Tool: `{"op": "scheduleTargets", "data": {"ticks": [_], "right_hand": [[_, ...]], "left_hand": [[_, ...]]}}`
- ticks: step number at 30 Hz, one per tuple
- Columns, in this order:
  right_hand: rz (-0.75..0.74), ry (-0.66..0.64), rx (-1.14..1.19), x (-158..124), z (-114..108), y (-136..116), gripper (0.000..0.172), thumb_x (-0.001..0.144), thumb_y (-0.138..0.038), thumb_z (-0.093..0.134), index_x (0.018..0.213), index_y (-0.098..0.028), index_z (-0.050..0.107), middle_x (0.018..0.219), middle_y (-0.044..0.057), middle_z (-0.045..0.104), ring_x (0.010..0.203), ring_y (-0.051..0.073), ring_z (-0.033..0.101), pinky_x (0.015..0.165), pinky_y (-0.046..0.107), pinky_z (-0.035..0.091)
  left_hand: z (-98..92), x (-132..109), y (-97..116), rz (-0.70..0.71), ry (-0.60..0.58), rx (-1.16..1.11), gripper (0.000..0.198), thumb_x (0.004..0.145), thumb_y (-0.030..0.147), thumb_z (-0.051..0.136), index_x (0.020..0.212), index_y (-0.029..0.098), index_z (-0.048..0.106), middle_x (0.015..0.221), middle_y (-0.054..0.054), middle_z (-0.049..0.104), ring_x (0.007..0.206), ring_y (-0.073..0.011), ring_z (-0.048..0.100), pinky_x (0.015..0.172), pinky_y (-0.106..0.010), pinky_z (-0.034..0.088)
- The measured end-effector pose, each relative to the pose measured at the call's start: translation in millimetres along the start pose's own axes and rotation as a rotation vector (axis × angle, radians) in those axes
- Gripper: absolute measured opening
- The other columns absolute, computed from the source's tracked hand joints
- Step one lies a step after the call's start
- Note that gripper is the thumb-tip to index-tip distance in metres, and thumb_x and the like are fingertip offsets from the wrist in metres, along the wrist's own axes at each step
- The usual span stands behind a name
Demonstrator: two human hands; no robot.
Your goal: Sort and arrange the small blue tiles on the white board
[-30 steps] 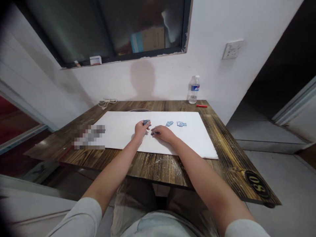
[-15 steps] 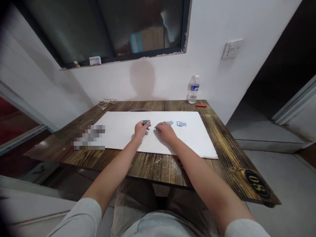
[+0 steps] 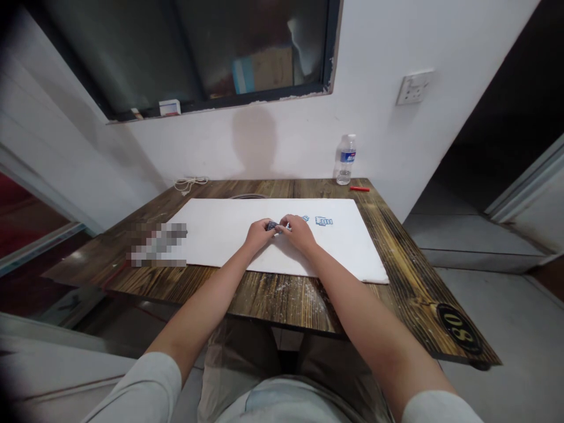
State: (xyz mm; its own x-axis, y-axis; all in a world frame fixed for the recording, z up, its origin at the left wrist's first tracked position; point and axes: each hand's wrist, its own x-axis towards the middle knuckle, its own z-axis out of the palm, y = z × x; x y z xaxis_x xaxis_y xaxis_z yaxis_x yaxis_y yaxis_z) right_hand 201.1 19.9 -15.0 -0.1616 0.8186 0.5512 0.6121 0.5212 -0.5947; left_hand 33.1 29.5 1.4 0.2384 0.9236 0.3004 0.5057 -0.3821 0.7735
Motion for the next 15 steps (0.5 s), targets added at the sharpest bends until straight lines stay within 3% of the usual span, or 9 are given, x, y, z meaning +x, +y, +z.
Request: {"op": "scheduleTargets", "data": {"ticks": [5, 15], "right_hand": [[0.061, 0.03, 0.031, 1.1, -0.3, -0.7, 0.014, 0.083, -0.029, 0.058, 0.073, -0.02, 0.061, 0.074, 0.002, 0.062, 0.069, 0.017, 0.052, 0.065, 0.029, 0.036], [0.186, 0.121, 0.116, 2.7, -1.6, -3.0, 0.02, 0.08, -0.036, 0.059, 0.067, -0.021, 0.058, 0.068, 0.001, 0.062, 0.064, 0.016, 0.051, 0.063, 0.029, 0.036]], "left_hand": [[2.4, 0.2, -2.9, 0.043, -0.025, 0.014, 0.019, 0.071, 0.035, 0.062, 0.072, 0.016, 0.065, 0.063, 0.001, 0.06, 0.064, -0.0147, 0.055, 0.059, -0.024, 0.04], [9.6, 4.7, -9.5, -0.044, -0.018, -0.291, 0.032, 0.076, 0.046, 0.061, 0.077, 0.014, 0.066, 0.069, -0.003, 0.065, 0.062, -0.0145, 0.062, 0.056, -0.023, 0.045]]}}
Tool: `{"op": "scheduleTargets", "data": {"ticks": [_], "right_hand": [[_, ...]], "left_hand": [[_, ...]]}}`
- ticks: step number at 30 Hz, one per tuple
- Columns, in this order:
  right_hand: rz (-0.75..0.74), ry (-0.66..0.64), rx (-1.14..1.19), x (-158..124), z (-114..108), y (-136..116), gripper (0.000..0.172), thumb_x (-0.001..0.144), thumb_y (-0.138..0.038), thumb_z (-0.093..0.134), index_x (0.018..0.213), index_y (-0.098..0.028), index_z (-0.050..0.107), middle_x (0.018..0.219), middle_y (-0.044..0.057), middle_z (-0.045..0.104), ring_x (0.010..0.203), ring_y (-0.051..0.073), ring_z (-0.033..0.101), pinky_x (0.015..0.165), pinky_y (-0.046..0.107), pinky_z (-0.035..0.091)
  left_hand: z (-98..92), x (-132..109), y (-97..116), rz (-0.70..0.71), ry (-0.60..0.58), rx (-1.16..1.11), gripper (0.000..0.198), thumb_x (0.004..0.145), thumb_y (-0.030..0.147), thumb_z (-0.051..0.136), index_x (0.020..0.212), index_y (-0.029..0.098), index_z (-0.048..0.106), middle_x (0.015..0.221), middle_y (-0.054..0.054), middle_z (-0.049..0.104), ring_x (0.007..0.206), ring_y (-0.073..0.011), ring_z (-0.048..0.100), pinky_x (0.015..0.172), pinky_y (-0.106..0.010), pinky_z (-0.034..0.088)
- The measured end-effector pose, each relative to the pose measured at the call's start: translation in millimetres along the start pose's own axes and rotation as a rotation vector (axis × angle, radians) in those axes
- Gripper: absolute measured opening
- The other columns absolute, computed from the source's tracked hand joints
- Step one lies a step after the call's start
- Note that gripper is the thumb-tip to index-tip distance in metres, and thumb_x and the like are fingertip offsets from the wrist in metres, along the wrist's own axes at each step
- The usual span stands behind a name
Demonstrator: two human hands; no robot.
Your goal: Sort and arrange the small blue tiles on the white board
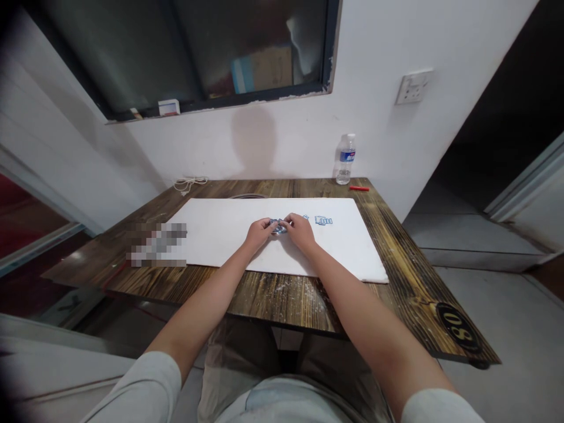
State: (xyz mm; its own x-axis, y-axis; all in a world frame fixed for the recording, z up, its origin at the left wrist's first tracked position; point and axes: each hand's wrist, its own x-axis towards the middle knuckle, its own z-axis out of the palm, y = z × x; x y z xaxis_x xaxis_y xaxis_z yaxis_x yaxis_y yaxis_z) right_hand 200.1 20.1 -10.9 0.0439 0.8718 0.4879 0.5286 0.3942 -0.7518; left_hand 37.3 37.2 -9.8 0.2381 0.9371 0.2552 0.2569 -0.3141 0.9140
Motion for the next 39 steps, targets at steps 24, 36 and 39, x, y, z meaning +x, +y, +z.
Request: {"op": "scheduleTargets", "data": {"ticks": [24, 36, 39], "right_hand": [[-0.106, -0.427, 0.169, -7.1, 4.7, -2.1, 0.011, 0.072, -0.029, 0.062, 0.075, -0.02, 0.068, 0.065, -0.001, 0.063, 0.06, 0.013, 0.052, 0.06, 0.026, 0.038], [-0.021, -0.129, 0.149, -1.6, 3.7, 5.0, 0.029, 0.068, -0.044, 0.07, 0.08, -0.021, 0.056, 0.063, -0.005, 0.053, 0.058, 0.012, 0.044, 0.056, 0.025, 0.033], [-0.029, -0.131, 0.157, -1.6, 3.1, 4.1, 0.026, 0.067, -0.039, 0.07, 0.078, -0.021, 0.055, 0.065, -0.004, 0.054, 0.059, 0.012, 0.044, 0.057, 0.025, 0.034]], "left_hand": [[-8.8, 2.0, 3.5, -0.144, 0.213, -0.106, 0.029, 0.073, 0.043, 0.066, 0.081, 0.016, 0.067, 0.086, -0.009, 0.072, 0.072, -0.0167, 0.066, 0.05, -0.02, 0.047], [-5.0, -2.4, 6.2, -0.065, 0.061, -0.092, 0.035, 0.065, 0.048, 0.073, 0.071, 0.014, 0.068, 0.064, -0.004, 0.066, 0.059, -0.0143, 0.06, 0.057, -0.025, 0.046], [-3.2, -5.5, 10.2, -0.108, -0.034, -0.155, 0.038, 0.064, 0.05, 0.075, 0.07, 0.013, 0.068, 0.061, -0.004, 0.065, 0.056, -0.0132, 0.057, 0.056, -0.026, 0.046]]}}
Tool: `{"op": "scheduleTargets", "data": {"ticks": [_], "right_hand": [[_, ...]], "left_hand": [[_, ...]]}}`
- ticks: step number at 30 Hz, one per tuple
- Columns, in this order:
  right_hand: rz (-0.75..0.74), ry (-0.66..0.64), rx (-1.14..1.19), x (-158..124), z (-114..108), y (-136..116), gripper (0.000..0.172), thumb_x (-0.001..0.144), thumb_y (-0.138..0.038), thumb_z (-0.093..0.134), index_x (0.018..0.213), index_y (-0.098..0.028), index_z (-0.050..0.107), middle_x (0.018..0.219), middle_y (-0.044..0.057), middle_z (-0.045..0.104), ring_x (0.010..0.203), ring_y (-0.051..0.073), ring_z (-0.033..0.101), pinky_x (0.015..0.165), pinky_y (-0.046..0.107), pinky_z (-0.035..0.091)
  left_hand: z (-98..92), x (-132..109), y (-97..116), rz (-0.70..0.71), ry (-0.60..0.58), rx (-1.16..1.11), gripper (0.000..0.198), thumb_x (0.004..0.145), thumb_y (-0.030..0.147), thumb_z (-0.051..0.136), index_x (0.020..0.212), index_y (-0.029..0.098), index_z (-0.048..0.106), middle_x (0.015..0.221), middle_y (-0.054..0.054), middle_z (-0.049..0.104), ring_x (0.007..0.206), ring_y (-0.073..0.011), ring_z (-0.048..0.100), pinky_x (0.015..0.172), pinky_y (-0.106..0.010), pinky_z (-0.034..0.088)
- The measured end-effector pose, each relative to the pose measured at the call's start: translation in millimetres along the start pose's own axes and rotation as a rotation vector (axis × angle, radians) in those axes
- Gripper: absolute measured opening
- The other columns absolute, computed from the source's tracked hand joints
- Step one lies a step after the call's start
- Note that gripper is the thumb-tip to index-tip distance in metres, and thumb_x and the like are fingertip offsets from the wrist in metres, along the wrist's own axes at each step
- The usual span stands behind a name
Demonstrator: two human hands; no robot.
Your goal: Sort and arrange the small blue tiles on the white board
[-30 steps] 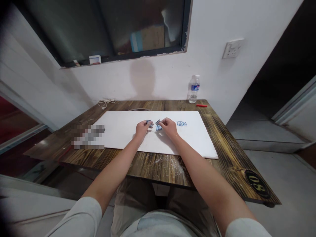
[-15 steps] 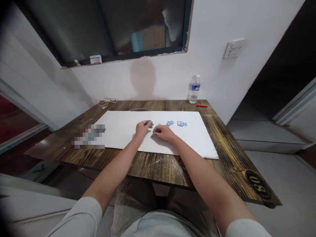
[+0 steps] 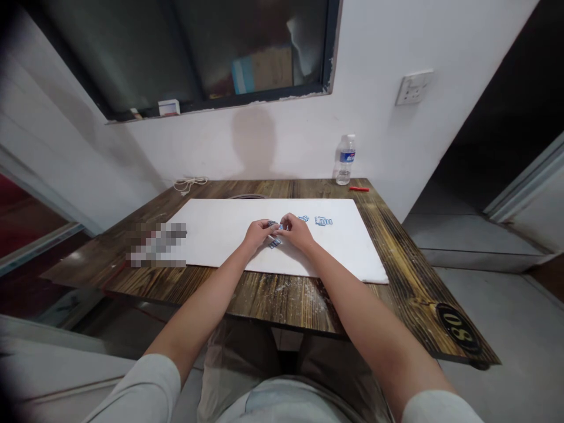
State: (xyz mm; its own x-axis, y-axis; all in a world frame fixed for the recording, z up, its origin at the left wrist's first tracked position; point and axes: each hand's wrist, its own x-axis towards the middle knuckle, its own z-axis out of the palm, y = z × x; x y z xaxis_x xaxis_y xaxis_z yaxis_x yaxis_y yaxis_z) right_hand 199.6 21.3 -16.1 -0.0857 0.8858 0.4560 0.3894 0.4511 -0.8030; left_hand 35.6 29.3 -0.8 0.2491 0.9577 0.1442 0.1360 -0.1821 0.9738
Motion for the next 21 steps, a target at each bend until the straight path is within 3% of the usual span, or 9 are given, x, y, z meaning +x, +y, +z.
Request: {"op": "scheduleTargets", "data": {"ticks": [9, 21], "right_hand": [[0.024, 0.06, -0.017, -0.9, 0.0, -4.4, 0.017, 0.073, -0.037, 0.062, 0.074, -0.02, 0.061, 0.067, -0.001, 0.061, 0.062, 0.014, 0.05, 0.06, 0.027, 0.038], [0.105, 0.163, 0.044, 1.4, 0.9, -1.0, 0.019, 0.071, -0.039, 0.062, 0.071, -0.021, 0.065, 0.069, 0.001, 0.066, 0.064, 0.016, 0.055, 0.063, 0.029, 0.042]], "left_hand": [[3.9, -3.0, 9.7, -0.032, -0.043, -0.05, 0.047, 0.064, 0.053, 0.074, 0.087, 0.012, 0.072, 0.066, -0.005, 0.065, 0.057, -0.012, 0.058, 0.051, -0.022, 0.043], [3.7, -3.6, 10.4, -0.017, -0.045, -0.019, 0.04, 0.069, 0.039, 0.074, 0.1, 0.014, 0.071, 0.068, -0.004, 0.068, 0.057, -0.012, 0.059, 0.052, -0.023, 0.043]]}}
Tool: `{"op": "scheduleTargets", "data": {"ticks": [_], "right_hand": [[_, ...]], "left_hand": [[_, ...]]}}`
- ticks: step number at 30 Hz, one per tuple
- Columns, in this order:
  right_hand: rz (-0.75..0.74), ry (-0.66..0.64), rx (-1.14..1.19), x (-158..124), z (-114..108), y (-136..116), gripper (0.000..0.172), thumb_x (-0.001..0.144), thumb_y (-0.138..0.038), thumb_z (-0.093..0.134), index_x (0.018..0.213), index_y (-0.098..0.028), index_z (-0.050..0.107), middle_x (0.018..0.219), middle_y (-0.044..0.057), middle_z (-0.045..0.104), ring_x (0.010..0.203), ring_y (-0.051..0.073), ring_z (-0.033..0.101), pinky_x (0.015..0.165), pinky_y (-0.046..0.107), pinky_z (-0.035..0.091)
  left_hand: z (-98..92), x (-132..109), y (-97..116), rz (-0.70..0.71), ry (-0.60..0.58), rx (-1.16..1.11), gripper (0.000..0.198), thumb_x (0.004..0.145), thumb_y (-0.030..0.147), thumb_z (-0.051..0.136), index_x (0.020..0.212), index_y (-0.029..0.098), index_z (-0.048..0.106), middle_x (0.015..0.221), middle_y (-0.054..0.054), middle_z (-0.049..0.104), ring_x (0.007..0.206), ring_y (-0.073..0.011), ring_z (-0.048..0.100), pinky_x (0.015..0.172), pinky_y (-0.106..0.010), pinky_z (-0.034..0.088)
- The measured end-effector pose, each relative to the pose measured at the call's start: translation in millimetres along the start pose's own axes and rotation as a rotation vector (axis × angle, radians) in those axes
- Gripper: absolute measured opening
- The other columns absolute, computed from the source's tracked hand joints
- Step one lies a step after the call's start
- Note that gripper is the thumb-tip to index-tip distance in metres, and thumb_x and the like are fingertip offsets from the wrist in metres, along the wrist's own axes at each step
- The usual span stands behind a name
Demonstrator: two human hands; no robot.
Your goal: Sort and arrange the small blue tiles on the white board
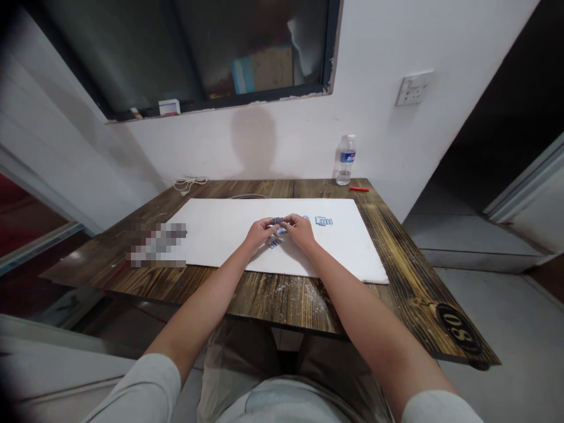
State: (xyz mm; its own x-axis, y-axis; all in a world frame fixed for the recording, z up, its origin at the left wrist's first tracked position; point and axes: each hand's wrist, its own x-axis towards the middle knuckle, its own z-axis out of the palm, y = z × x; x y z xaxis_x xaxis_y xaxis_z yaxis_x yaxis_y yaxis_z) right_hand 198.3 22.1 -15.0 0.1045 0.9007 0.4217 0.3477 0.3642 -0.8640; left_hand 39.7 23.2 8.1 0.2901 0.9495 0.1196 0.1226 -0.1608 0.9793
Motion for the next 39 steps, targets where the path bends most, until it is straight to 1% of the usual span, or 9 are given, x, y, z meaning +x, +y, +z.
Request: {"op": "scheduleTargets", "data": {"ticks": [13, 18, 22, 25, 28, 32, 34, 37, 39], "right_hand": [[-0.042, 0.037, -0.046, -1.8, -3.5, -5.7, 0.027, 0.074, -0.046, 0.062, 0.064, -0.021, 0.06, 0.065, 0.001, 0.062, 0.063, 0.017, 0.053, 0.06, 0.029, 0.039], [-0.016, 0.052, -0.024, -0.3, -2.8, -2.5, 0.027, 0.074, -0.047, 0.062, 0.069, -0.021, 0.062, 0.063, 0.001, 0.062, 0.061, 0.016, 0.052, 0.061, 0.029, 0.04], [0.019, 0.064, 0.074, 2.8, -2.5, 1.8, 0.027, 0.072, -0.046, 0.063, 0.075, -0.02, 0.063, 0.07, 0.002, 0.065, 0.063, 0.016, 0.054, 0.063, 0.03, 0.043], [0.029, 0.016, 0.172, 4.4, -1.3, 5.6, 0.03, 0.067, -0.046, 0.068, 0.081, -0.02, 0.064, 0.073, 0.002, 0.067, 0.064, 0.016, 0.055, 0.063, 0.03, 0.044], [0.009, -0.082, 0.204, 3.1, 0.4, 5.9, 0.028, 0.066, -0.044, 0.07, 0.078, -0.02, 0.065, 0.071, 0.002, 0.067, 0.065, 0.016, 0.057, 0.063, 0.029, 0.044], [-0.051, -0.288, 0.063, -1.6, 1.1, -0.1, 0.022, 0.07, -0.042, 0.069, 0.071, -0.02, 0.068, 0.067, 0.001, 0.067, 0.064, 0.016, 0.056, 0.062, 0.029, 0.042], [-0.129, -0.346, -0.06, -2.9, 1.0, -3.2, 0.017, 0.07, -0.038, 0.071, 0.068, -0.021, 0.07, 0.066, 0.001, 0.066, 0.066, 0.016, 0.056, 0.065, 0.029, 0.041], [-0.258, -0.339, -0.193, -2.3, 0.8, -3.9, 0.012, 0.07, -0.033, 0.074, 0.065, -0.022, 0.069, 0.069, 0.002, 0.066, 0.075, 0.018, 0.055, 0.073, 0.031, 0.04], [-0.274, -0.275, -0.216, -0.8, 0.7, -1.3, 0.012, 0.072, -0.032, 0.073, 0.067, -0.022, 0.068, 0.072, 0.002, 0.067, 0.078, 0.019, 0.054, 0.075, 0.032, 0.039]], "left_hand": [[-0.3, 3.6, -4.4, 0.053, 0.031, 0.003, 0.037, 0.068, 0.04, 0.072, 0.093, 0.013, 0.071, 0.079, -0.005, 0.069, 0.059, -0.0111, 0.059, 0.05, -0.021, 0.039], [-1.6, 6.1, -6.5, 0.05, 0.108, 0.035, 0.029, 0.067, 0.036, 0.073, 0.084, 0.013, 0.071, 0.071, -0.004, 0.068, 0.056, -0.0116, 0.059, 0.05, -0.021, 0.041], [-3.5, 7.1, -7.5, 0.002, 0.196, -0.002, 0.028, 0.067, 0.034, 0.071, 0.087, 0.014, 0.071, 0.076, -0.005, 0.069, 0.057, -0.012, 0.059, 0.043, -0.019, 0.04], [-6.5, 9.0, -10.1, -0.03, 0.281, -0.001, 0.03, 0.067, 0.034, 0.07, 0.09, 0.016, 0.07, 0.078, -0.005, 0.069, 0.06, -0.0125, 0.06, 0.041, -0.017, 0.039], [-9.9, 10.7, -12.5, -0.044, 0.356, 0.021, 0.029, 0.068, 0.035, 0.07, 0.09, 0.016, 0.07, 0.07, -0.003, 0.066, 0.06, -0.0129, 0.061, 0.041, -0.016, 0.038], [-11.8, 9.7, -10.9, -0.056, 0.394, 0.046, 0.03, 0.068, 0.037, 0.07, 0.088, 0.016, 0.069, 0.067, -0.003, 0.064, 0.06, -0.0136, 0.06, 0.042, -0.018, 0.039], [-11.6, 8.7, -9.4, -0.055, 0.396, 0.052, 0.03, 0.067, 0.037, 0.071, 0.088, 0.016, 0.069, 0.068, -0.003, 0.065, 0.059, -0.0131, 0.059, 0.042, -0.019, 0.038], [-11.2, 8.6, -9.6, -0.044, 0.394, 0.068, 0.03, 0.066, 0.036, 0.071, 0.088, 0.016, 0.069, 0.066, -0.002, 0.064, 0.056, -0.0118, 0.057, 0.042, -0.018, 0.036], [-11.0, 9.6, -11.4, -0.022, 0.382, 0.09, 0.03, 0.065, 0.036, 0.071, 0.087, 0.016, 0.07, 0.065, -0.001, 0.063, 0.054, -0.0111, 0.055, 0.042, -0.019, 0.036]]}}
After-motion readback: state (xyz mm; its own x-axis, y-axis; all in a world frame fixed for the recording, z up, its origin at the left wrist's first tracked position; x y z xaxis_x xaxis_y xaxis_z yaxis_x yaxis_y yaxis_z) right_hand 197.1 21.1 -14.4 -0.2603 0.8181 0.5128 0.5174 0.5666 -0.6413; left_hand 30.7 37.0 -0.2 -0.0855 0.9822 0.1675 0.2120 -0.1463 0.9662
